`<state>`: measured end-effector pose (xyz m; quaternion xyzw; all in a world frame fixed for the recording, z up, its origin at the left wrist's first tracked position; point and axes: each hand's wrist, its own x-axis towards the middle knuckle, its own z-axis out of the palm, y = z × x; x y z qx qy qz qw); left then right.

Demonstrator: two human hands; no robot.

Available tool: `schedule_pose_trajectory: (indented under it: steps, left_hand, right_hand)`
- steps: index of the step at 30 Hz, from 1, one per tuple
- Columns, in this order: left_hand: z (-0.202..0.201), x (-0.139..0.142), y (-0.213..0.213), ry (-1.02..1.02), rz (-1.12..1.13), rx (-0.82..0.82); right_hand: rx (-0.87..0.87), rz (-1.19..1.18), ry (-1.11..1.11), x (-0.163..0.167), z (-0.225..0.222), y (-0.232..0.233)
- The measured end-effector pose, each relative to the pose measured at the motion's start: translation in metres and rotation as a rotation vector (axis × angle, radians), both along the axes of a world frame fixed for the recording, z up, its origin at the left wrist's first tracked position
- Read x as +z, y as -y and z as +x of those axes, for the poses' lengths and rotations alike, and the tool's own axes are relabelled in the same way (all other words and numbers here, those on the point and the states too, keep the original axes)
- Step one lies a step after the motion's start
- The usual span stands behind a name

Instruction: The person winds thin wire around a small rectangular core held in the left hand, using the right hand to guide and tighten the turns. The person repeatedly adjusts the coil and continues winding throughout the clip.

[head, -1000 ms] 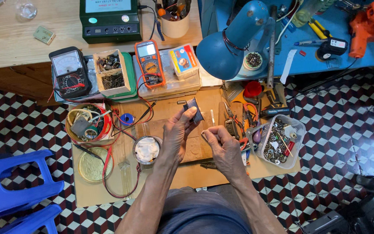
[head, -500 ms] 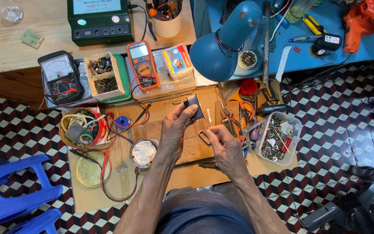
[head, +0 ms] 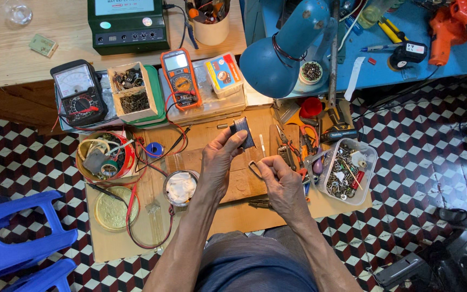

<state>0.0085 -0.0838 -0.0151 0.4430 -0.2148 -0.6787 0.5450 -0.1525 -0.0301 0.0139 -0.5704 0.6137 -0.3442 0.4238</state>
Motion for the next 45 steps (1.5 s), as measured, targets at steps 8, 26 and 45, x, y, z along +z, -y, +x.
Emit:
schedule_pose_trajectory:
  steps: [8, 26, 45]
  left_hand:
    - [0.002, 0.008, -0.008, 0.067, -0.050, -0.013]
    - [0.017, -0.018, -0.029, 0.271, -0.086, -0.248]
    - [0.018, 0.011, -0.055, 0.240, -0.079, -0.324]
  right_hand:
    - [0.025, -0.020, -0.012, 0.007, 0.003, -0.005]
    - [0.160, 0.422, 0.012, 0.055, -0.013, 0.043]
    - [0.350, -0.231, -0.164, 0.029, -0.008, 0.056]
